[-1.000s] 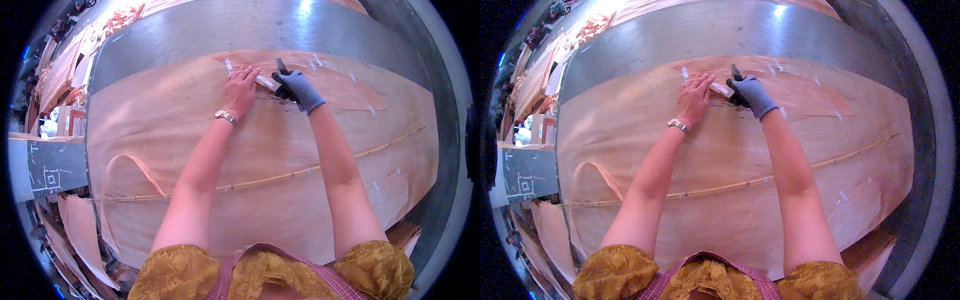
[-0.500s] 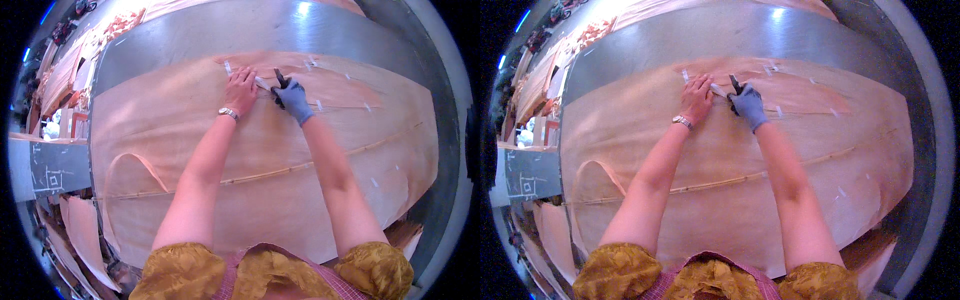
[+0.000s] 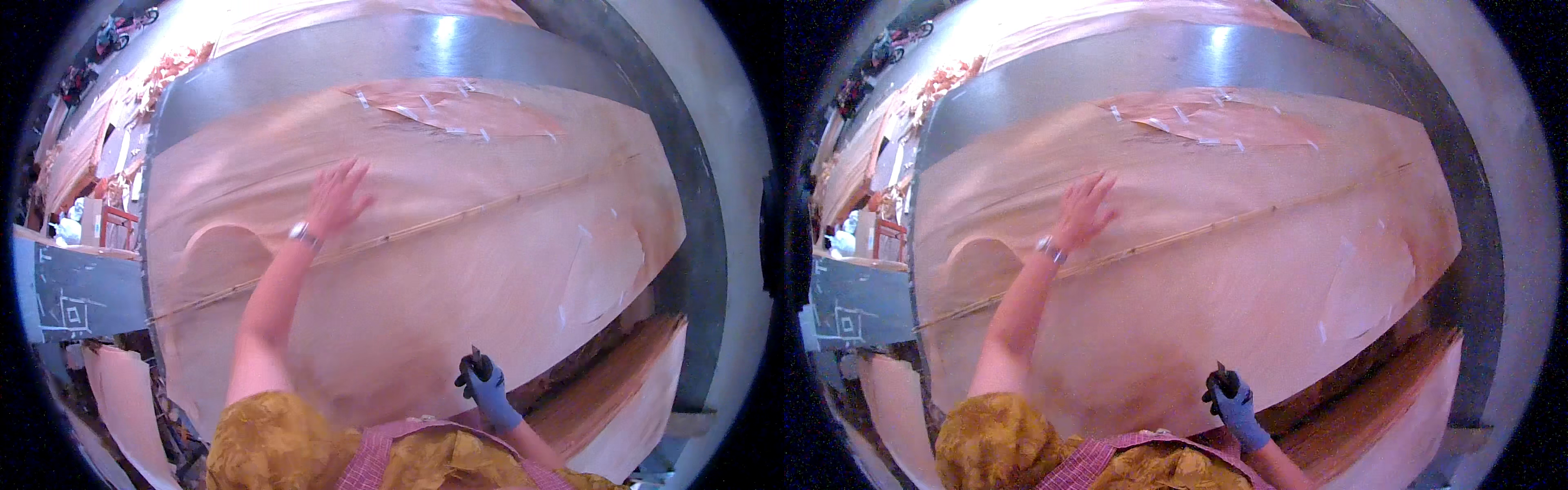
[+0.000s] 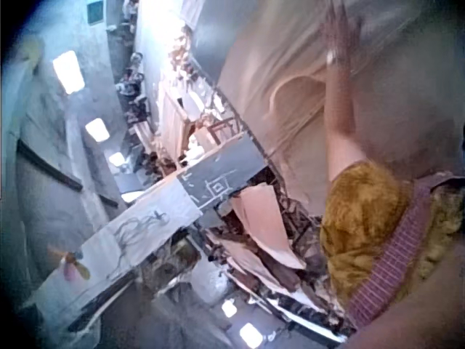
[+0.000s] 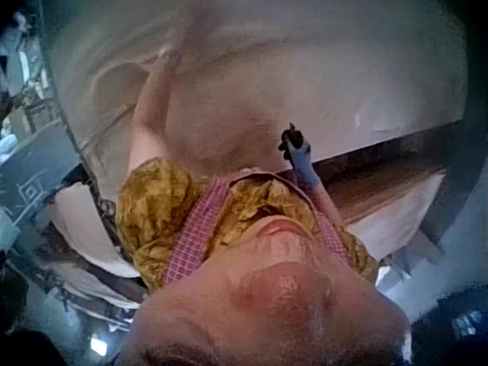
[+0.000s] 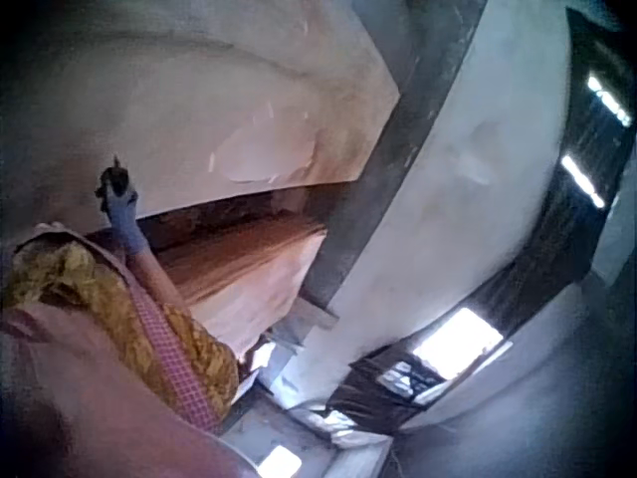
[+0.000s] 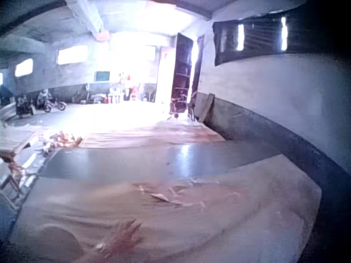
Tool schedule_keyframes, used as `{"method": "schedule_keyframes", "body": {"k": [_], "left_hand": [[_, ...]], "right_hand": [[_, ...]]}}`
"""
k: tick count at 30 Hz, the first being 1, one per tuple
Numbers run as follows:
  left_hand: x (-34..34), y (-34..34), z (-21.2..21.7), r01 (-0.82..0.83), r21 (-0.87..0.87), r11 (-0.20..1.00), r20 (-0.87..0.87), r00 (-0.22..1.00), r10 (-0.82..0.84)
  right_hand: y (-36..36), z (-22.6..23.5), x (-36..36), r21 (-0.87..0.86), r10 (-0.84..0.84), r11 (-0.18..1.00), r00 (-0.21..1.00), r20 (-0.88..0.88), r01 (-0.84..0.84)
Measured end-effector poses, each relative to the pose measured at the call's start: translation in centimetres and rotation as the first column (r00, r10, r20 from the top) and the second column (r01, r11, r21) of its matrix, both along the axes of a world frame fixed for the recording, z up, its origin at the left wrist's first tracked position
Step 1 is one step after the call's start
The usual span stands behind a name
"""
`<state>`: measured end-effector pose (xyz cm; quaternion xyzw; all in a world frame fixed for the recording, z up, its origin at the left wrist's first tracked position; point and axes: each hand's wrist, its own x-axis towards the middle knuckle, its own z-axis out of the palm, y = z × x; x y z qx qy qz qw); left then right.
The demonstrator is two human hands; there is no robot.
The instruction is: The person cuts a piece of wood veneer using a utility knife, uses a measuring tape to check the dimensions, and moves veneer sheets between stacks on the worktable.
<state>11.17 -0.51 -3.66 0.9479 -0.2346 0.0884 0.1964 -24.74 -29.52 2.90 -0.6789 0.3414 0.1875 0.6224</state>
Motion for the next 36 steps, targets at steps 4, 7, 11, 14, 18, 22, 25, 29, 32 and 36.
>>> {"method": "schedule_keyframes", "body": {"k": [4,7,11,14,18,22,25,29,32,36], "left_hand": [[-12.5,11.2,2.1,-0.007,0.266,0.964,-0.106,0.994,0.037],[-17.6,18.1,3.1,-0.018,0.383,0.924,-0.198,0.975,0.101],[-23.1,28.3,3.1,-0.464,0.432,0.774,-0.010,0.855,0.518],[-32.8,41.1,3.9,-0.680,0.664,0.310,-0.042,0.381,0.924],[-45.0,51.9,7.0,-0.537,0.839,0.083,-0.151,-0.083,0.985],[-44.5,49.9,8.7,-0.793,0.331,0.511,-0.295,0.428,0.854],[-41.6,49.9,3.7,-0.694,0.161,0.702,-0.057,0.704,0.708],[-37.3,46.5,3.6,-0.529,0.303,0.793,0.006,0.833,0.553],[-33.6,52.5,-0.3,-0.381,0.317,0.869,0.117,0.925,0.362],[-30.9,57.7,-1.1,-0.184,0.338,0.923,0.211,0.971,0.116]], "right_hand": [[1.9,-1.1,-5.2,0.043,0.037,0.998,0.999,0.028,-0.039],[4.7,-1.5,-6.8,0.055,0.077,0.995,0.993,0.094,-0.082],[9.1,-0.7,-8.3,-0.031,0.196,0.980,0.951,0.239,-0.194],[13.1,-0.5,-11.7,-0.002,0.161,0.985,0.925,0.343,-0.171],[18.5,-2.0,-18.5,0.021,0.116,0.992,0.947,0.299,-0.128],[26.1,-3.5,-25.2,0.141,0.075,0.983,0.958,0.278,-0.118],[32.5,-3.4,-27.4,0.170,0.231,0.948,0.948,0.219,-0.270],[39.3,-2.9,-28.9,0.019,0.204,0.976,0.948,0.245,-0.215],[44.1,-5.2,-28.7,-0.055,0.175,0.985,0.942,0.285,-0.166],[53.0,-3.7,-24.1,0.153,-0.008,0.988,0.984,0.178,-0.020]]}}
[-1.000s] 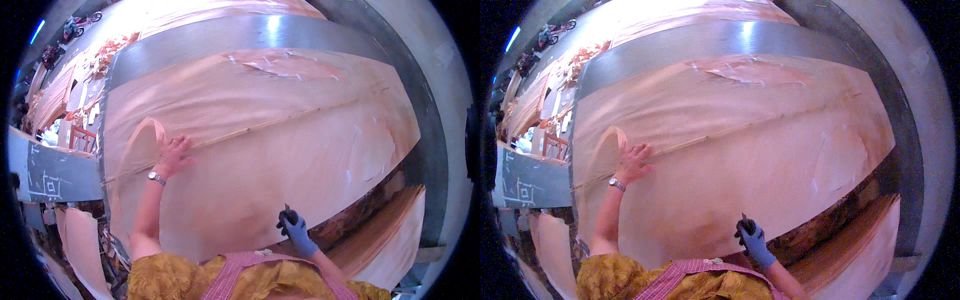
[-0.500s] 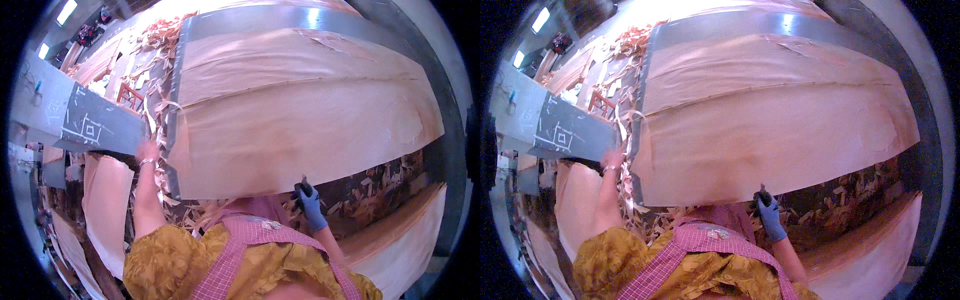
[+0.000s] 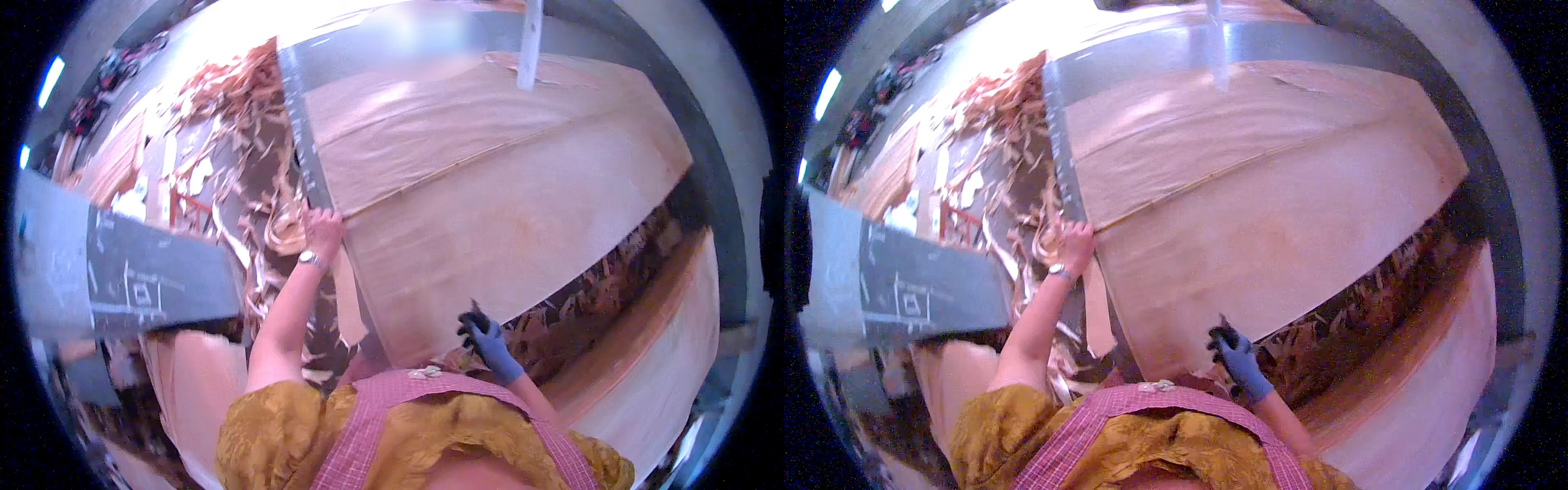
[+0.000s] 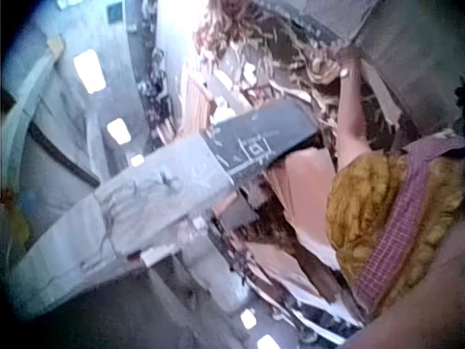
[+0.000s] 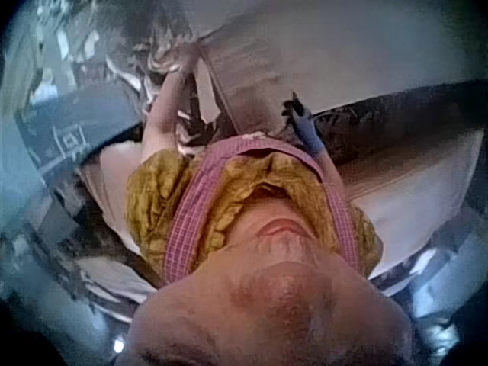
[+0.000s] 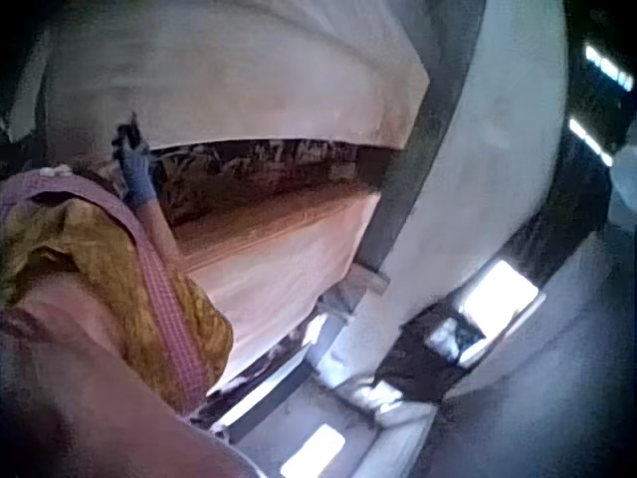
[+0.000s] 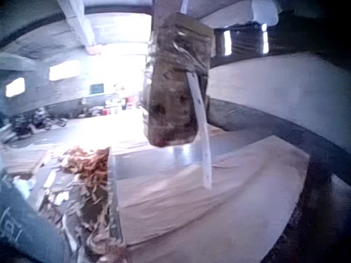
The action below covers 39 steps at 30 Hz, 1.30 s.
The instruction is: The person cuts a piece of wood veneer using a utility knife, uses a measuring tape to check the dimensions, and moves veneer sheets between stacks on the worktable.
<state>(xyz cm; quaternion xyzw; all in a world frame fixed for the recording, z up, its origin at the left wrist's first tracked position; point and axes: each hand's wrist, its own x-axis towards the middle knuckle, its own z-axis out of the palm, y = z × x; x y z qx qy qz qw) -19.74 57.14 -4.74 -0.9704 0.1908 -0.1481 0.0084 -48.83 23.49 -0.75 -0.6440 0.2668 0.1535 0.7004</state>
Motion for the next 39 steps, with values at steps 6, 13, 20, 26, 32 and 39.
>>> {"method": "schedule_keyframes", "body": {"k": [6,13,20,26,32,39], "left_hand": [[-0.3,2.0,4.5,0.310,-0.084,0.947,-0.221,0.921,-0.321],[-8.8,1.4,13.3,0.475,-0.471,0.744,-0.639,0.398,-0.658],[-8.8,4.9,13.4,0.608,-0.559,0.564,-0.556,0.230,-0.798],[0.7,6.0,9.4,0.665,-0.428,0.613,-0.525,0.369,-0.767],[21.3,3.1,6.2,0.457,-0.220,0.862,-0.583,0.647,-0.491],[38.7,2.0,4.6,0.078,0.003,0.997,-0.560,0.826,-0.063]], "right_hand": [[11.9,0.1,10.3,0.123,-0.176,0.977,0.984,0.030,0.171],[21.3,1.4,9.7,0.544,-0.647,0.662,0.760,0.065,0.516],[26.1,-4.0,0.5,0.471,-0.921,0.388,0.350,0.171,0.792],[27.4,-5.1,-4.4,0.074,-0.947,0.320,0.316,0.055,0.945],[32.0,-6.0,-1.3,-0.184,-0.949,0.234,0.266,0.171,0.955],[37.7,-5.0,8.9,-0.193,-0.958,0.126,0.170,0.229,0.973]]}}
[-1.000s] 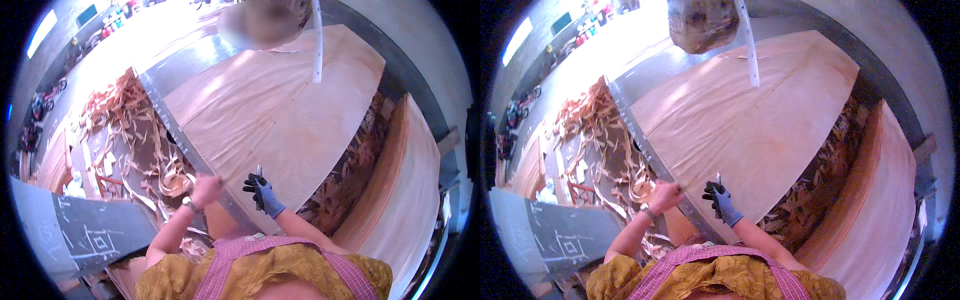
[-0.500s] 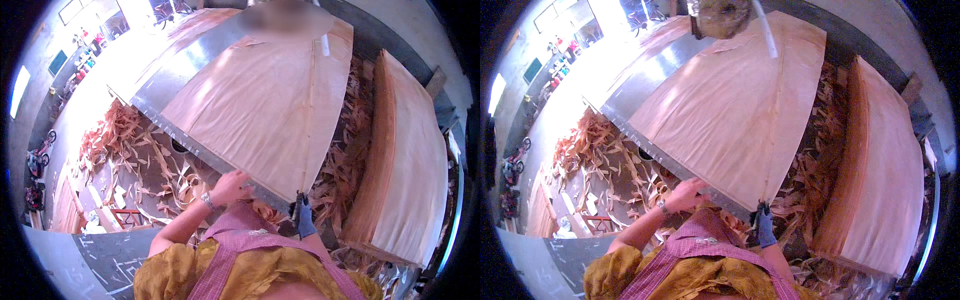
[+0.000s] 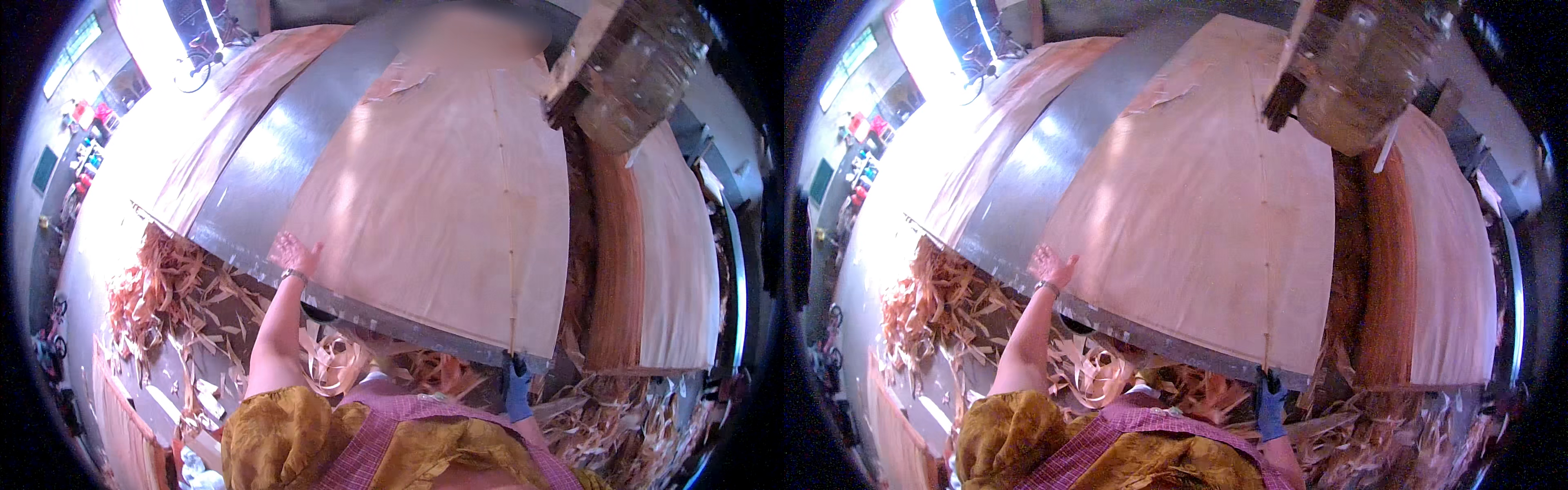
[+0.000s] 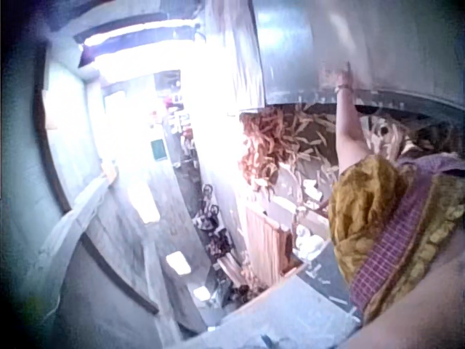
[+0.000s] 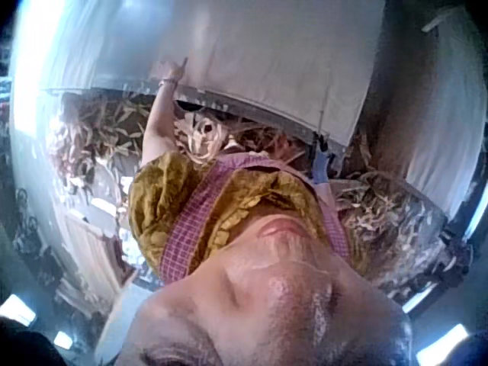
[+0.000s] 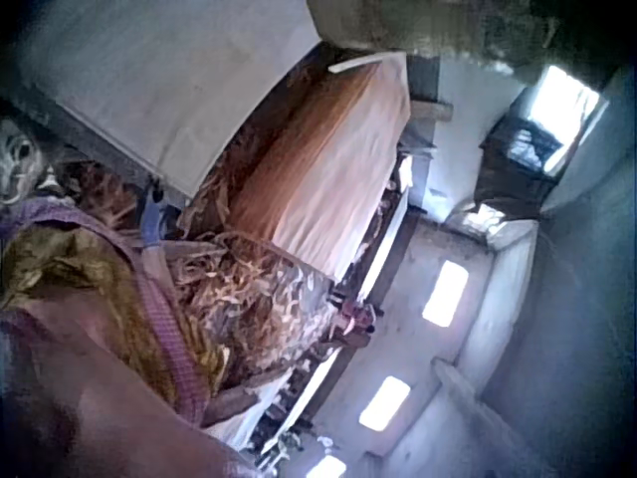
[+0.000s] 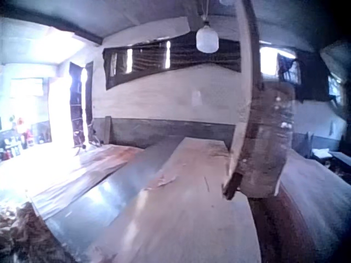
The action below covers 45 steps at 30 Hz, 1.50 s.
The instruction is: The person cuts a piece of wood veneer using a utility knife, uses a measuring tape to check the dimensions, and moves veneer sheets between stacks on the worktable.
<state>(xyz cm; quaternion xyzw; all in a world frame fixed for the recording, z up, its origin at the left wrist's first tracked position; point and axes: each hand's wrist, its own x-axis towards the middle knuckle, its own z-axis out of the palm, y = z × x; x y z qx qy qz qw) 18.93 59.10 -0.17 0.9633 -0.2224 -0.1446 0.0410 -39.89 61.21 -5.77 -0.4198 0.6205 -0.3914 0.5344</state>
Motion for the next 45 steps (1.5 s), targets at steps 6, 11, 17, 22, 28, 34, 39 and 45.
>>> {"method": "schedule_keyframes", "body": {"k": [6,11,17,22,28,34,39,45], "left_hand": [[3.4,2.7,-4.0,0.013,-0.023,1.000,0.150,0.989,-0.009],[3.7,0.9,1.1,0.102,-0.162,0.981,-0.052,0.992,-0.112],[-7.0,-5.8,9.9,0.361,-0.531,0.766,0.001,0.905,-0.425],[-17.9,-15.2,7.1,0.701,-0.565,0.436,0.215,0.635,-0.742],[-33.5,-23.8,3.2,0.838,-0.505,0.208,0.419,0.449,-0.789],[-45.1,-26.7,1.5,0.905,-0.396,0.154,0.309,0.289,-0.906],[-50.5,-28.5,0.1,0.882,-0.467,0.062,0.230,0.189,-0.955],[-53.5,-29.9,-0.9,0.777,-0.628,-0.051,0.143,0.051,-0.988]], "right_hand": [[2.3,0.8,6.4,0.060,0.098,0.993,0.989,0.114,-0.105],[5.5,4.5,11.2,0.122,0.027,0.991,0.987,0.158,-0.047],[8.8,3.7,11.5,0.163,-0.049,0.986,0.993,0.111,0.031],[9.0,3.2,9.4,0.175,-0.078,0.983,0.987,0.143,0.053],[5.7,-6.8,5.0,-0.278,0.032,0.951,0.938,-0.346,-0.135],[1.5,-5.1,4.5,-0.266,0.044,0.942,0.858,-0.513,-0.207],[1.0,-3.2,4.0,-0.559,-0.207,0.783,0.733,-0.647,-0.273],[-2.1,4.0,3.9,-0.306,0.050,0.908,0.798,-0.600,-0.287]]}}
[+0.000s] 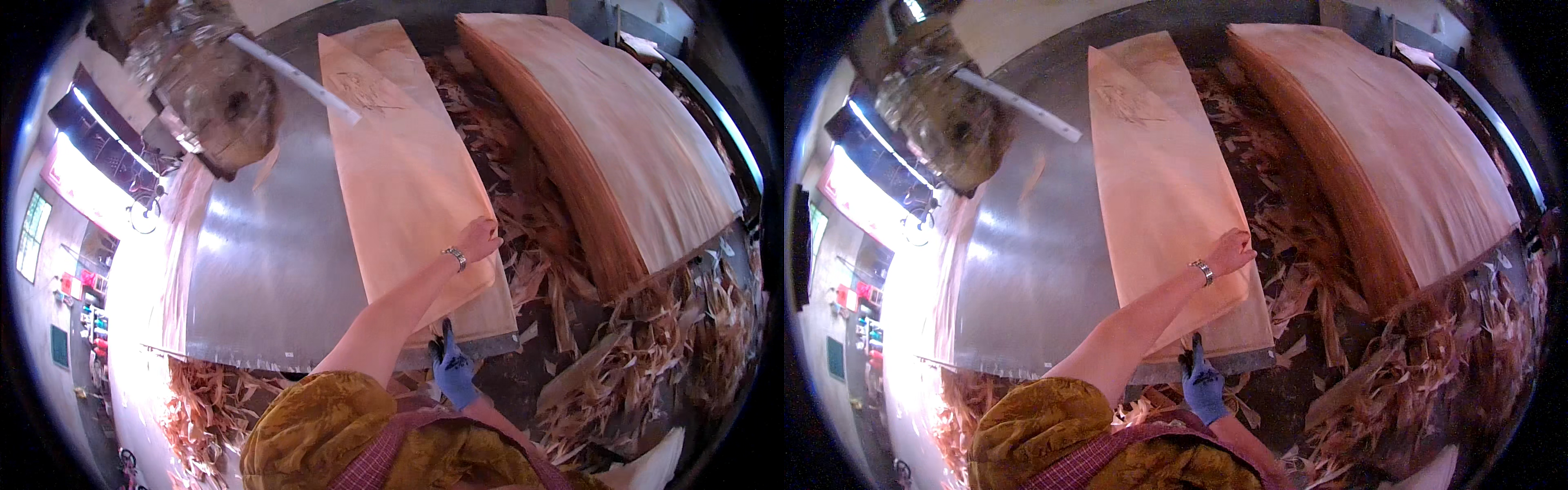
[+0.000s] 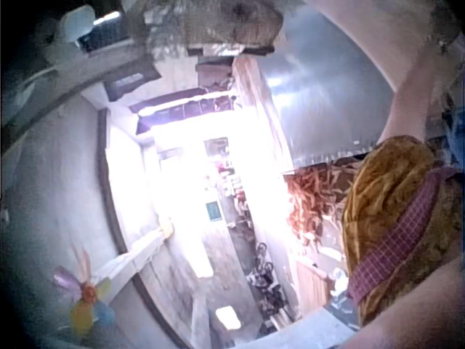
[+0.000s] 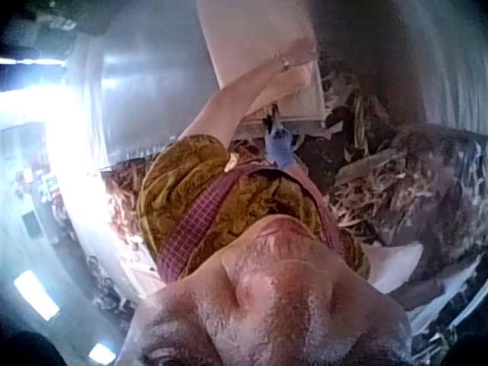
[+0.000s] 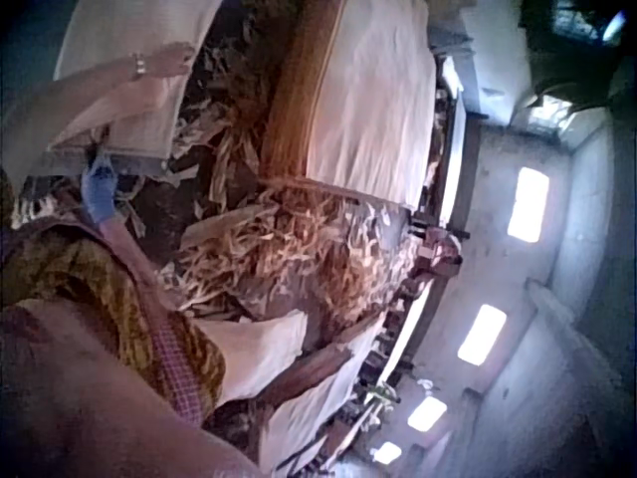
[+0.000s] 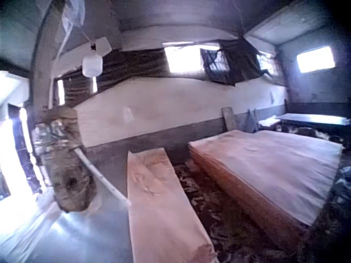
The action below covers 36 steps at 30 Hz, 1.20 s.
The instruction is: The person cuts a piece of wood veneer using a utility knife, uses a measuring tape to check the dimensions, and moves veneer sheets between stacks on the worktable.
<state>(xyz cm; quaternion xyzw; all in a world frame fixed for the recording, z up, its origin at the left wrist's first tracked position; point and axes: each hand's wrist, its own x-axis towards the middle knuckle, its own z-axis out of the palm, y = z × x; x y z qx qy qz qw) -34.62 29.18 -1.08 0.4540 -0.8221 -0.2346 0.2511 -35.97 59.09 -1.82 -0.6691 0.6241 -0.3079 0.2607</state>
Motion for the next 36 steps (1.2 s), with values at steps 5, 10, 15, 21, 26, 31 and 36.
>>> {"method": "schedule_keyframes", "body": {"k": [5,10,15,21,26,31,36], "left_hand": [[-0.4,-0.5,-1.2,0.037,0.180,0.983,-0.105,0.994,-0.018],[8.3,-4.4,-5.9,0.020,0.105,0.994,0.096,0.995,-0.031],[13.9,-5.4,-2.6,-0.387,-0.254,0.887,0.185,0.880,0.437],[29.4,-4.5,-3.7,-0.874,-0.230,0.429,0.215,0.384,0.898],[30.5,-1.6,-5.4,-0.944,-0.190,0.268,0.407,0.173,0.897],[28.6,-3.0,-5.3,-0.934,-0.223,0.278,0.410,0.169,0.897],[28.1,-2.0,-5.1,-0.936,-0.225,0.271,0.433,0.153,0.888]], "right_hand": [[-5.4,-1.2,0.2,0.179,-0.008,0.984,0.993,0.115,-0.013],[-8.9,-2.2,0.8,0.002,0.076,0.997,0.982,0.172,-0.077],[-9.7,-2.5,-2.9,0.246,0.195,0.951,0.981,-0.007,-0.187],[-20.6,2.7,-7.4,0.356,0.639,0.727,0.768,-0.038,-0.587],[-43.5,-0.9,-4.5,0.012,0.643,0.764,0.763,0.073,-0.645],[-69.6,-5.3,7.1,-0.477,0.300,0.685,0.809,-0.505,-0.551],[-83.0,-3.4,18.0,-0.216,0.148,0.956,0.962,-0.228,-0.198]]}}
